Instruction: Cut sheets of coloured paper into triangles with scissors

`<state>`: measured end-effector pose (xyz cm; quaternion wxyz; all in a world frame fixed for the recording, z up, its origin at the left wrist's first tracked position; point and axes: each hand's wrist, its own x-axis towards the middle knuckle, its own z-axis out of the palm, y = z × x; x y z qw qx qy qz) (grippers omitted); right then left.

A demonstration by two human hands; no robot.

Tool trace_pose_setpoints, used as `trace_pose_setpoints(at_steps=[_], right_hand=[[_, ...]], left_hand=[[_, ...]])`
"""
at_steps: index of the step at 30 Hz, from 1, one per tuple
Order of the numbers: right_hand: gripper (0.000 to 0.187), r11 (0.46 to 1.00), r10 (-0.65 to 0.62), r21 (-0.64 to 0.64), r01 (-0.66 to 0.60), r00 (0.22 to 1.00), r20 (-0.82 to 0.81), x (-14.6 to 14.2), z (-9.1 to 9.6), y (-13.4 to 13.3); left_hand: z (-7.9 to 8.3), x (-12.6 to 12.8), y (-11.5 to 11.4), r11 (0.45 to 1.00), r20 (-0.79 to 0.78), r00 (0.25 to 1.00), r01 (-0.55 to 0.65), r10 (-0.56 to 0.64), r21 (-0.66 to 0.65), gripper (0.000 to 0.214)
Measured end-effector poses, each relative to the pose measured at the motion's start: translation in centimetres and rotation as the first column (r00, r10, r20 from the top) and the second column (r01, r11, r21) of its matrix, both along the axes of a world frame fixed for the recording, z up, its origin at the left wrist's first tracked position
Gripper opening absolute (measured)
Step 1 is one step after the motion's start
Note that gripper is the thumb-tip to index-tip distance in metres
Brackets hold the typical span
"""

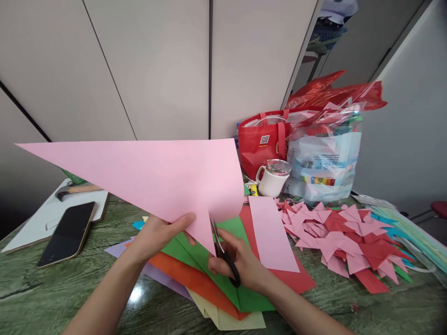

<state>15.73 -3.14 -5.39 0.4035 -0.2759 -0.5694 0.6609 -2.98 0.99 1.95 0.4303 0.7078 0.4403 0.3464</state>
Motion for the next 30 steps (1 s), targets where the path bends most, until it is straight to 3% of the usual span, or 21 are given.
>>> trace_pose_setpoints(at_steps=[3,8,12,16,21,25,30], right_hand=[[0.051,1.000,-0.005,0.030,0.005,1.000,-0.003,-0.1,0.1,0.0],[0.043,0.992,-0.121,0.018,0.121,0.993,-0.017,-0.3,0.5,0.2],[0.029,0.983,-0.183,0.013,0.184,0.983,-0.028,-0.5,0.9,0.3],[0.027,0.981,-0.196,-0.004,0.196,0.980,-0.028,-0.5,1.3,0.3],[0.026,0.976,-0.215,-0.023,0.214,0.977,-0.010,-0.4,1.6,0.2],[0.024,0.973,-0.230,-0.025,0.229,0.973,-0.037,-0.5,1.4,0.2],[0.023,0.972,-0.236,-0.012,0.236,0.971,-0.043,-0.4,1.2,0.4]], left_hand=[[0.1,0.4,-0.3,0.999,-0.052,0.999,-0.012,0.014,0.031,0.025],[-0.5,1.2,-0.8,0.991,-0.125,0.988,-0.081,0.094,0.106,0.017],[-0.9,1.9,-1.2,0.997,-0.177,0.982,-0.054,0.062,0.047,0.023],[-0.8,2.3,-1.4,0.999,-0.148,0.989,-0.008,0.001,-0.043,0.029],[-0.7,2.4,-1.4,0.998,-0.185,0.981,-0.060,0.057,-0.011,0.029],[-0.7,2.4,-1.4,0.999,-0.170,0.985,-0.040,0.037,-0.016,0.027],[-0.7,2.9,-1.5,0.988,-0.131,0.979,-0.151,0.154,0.039,0.023]])
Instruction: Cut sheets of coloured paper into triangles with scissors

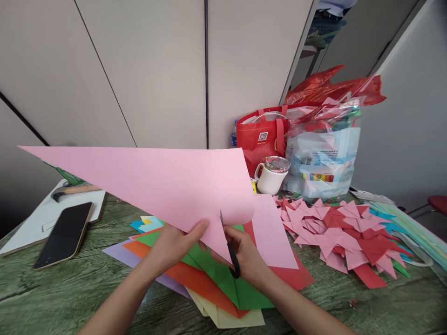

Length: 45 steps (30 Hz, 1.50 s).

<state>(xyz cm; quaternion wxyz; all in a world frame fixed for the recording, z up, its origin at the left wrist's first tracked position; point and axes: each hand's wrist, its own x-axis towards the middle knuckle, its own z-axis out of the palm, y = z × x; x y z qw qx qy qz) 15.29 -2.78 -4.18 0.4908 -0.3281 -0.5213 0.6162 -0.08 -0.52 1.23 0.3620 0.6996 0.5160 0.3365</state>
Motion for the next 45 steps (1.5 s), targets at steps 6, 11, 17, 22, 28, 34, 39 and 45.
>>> trace_pose_setpoints(at_steps=[6,11,17,22,28,34,39,45], right_hand=[[0.025,0.999,0.011,0.031,-0.011,1.000,0.006,0.03,0.21,-0.02],[0.027,1.000,0.022,0.017,-0.023,1.000,0.015,0.04,0.27,-0.04],[0.029,1.000,0.016,0.001,-0.016,1.000,0.001,0.17,0.24,-0.04],[0.027,1.000,0.009,-0.019,-0.009,1.000,-0.007,-0.04,0.36,-0.04],[0.023,0.999,-0.029,-0.045,0.030,0.999,0.018,-0.13,0.27,-0.06],[0.020,0.998,-0.039,-0.047,0.039,0.999,-0.002,-0.02,-0.28,-0.07],[0.019,0.998,-0.049,-0.046,0.049,0.999,0.019,-0.02,-0.53,-0.10],[0.017,0.995,-0.079,-0.052,0.081,0.996,0.044,-0.04,-0.48,-0.15]], left_hand=[[-0.02,0.92,-0.06,0.987,0.168,0.985,0.071,-0.047,-0.141,0.034],[-0.40,1.02,-0.08,0.990,0.201,0.977,0.087,-0.064,-0.108,0.033],[-0.42,0.86,-0.19,0.989,0.211,0.975,0.091,-0.065,-0.114,0.033],[-0.41,0.91,-0.30,0.990,0.216,0.975,0.082,-0.057,-0.111,0.033],[-0.42,1.02,-0.26,0.991,0.223,0.973,0.087,-0.062,-0.104,0.033],[-0.52,1.02,-0.19,0.990,0.253,0.965,0.097,-0.067,-0.106,0.032],[-0.56,0.98,-0.17,0.988,0.253,0.964,0.108,-0.078,-0.108,0.032],[-0.61,0.89,-0.19,0.987,0.248,0.965,0.113,-0.083,-0.110,0.032]])
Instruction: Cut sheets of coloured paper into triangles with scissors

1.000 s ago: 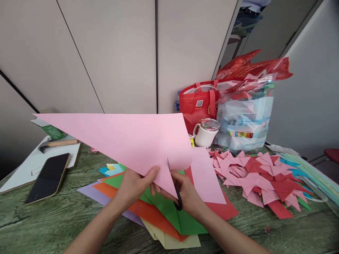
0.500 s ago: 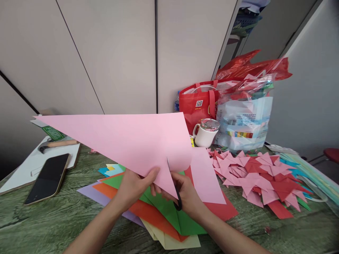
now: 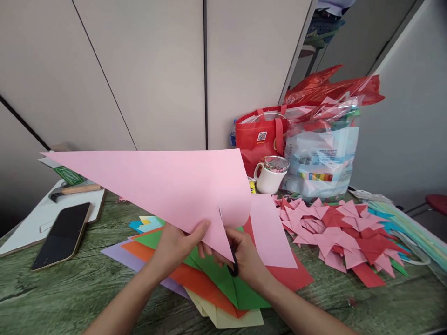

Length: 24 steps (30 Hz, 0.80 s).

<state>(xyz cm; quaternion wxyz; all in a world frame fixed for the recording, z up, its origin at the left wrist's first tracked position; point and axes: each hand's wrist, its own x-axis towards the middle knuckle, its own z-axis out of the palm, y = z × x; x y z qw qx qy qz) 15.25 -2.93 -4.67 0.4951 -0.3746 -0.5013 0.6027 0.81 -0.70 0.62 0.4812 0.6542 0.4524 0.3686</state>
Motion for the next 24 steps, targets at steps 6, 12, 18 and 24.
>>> trace_pose_setpoints(at_steps=[6,12,18,24], right_hand=[[0.019,1.000,0.011,-0.020,-0.011,0.999,-0.038,-0.17,-0.08,-0.01],[0.013,0.998,0.029,0.052,-0.024,0.995,-0.099,-0.07,0.44,0.10],[0.020,0.997,0.015,0.081,-0.002,0.988,-0.155,0.22,0.22,0.34],[0.016,0.996,0.008,0.093,0.005,0.989,-0.147,0.18,0.26,0.23]], left_hand=[[-0.13,0.02,0.06,1.000,0.000,1.000,-0.006,0.006,0.008,0.033],[-0.18,0.20,-0.20,1.000,0.004,1.000,-0.003,0.003,-0.026,0.033],[-0.05,0.62,-0.62,0.997,-0.026,1.000,-0.015,0.013,-0.077,0.030],[0.14,0.73,-0.63,0.998,-0.021,1.000,-0.005,0.004,-0.068,0.031]])
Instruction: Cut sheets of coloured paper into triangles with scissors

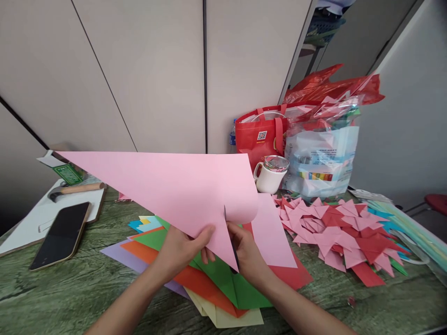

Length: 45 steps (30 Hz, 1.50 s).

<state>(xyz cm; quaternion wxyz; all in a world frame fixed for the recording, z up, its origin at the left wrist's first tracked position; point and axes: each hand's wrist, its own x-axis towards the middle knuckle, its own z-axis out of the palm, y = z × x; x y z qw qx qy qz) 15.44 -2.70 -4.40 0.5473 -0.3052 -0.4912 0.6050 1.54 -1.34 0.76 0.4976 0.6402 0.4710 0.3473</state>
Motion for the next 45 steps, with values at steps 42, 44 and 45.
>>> trace_pose_setpoints(at_steps=[42,44,45], right_hand=[[0.022,0.995,-0.036,-0.092,0.039,0.999,0.025,-0.27,-0.14,-0.11],[0.023,0.994,-0.040,-0.102,0.043,0.999,0.033,-0.28,-0.02,-0.12],[0.023,0.994,-0.044,-0.101,0.048,0.998,0.044,-0.27,0.08,-0.13]], left_hand=[[-0.38,-0.04,-0.13,1.000,-0.024,1.000,0.009,-0.008,0.018,0.038],[-0.31,-0.01,-0.16,1.000,-0.033,0.999,0.015,-0.015,0.013,0.038],[-0.22,-0.04,-0.15,1.000,-0.040,0.999,0.019,-0.018,0.011,0.038]])
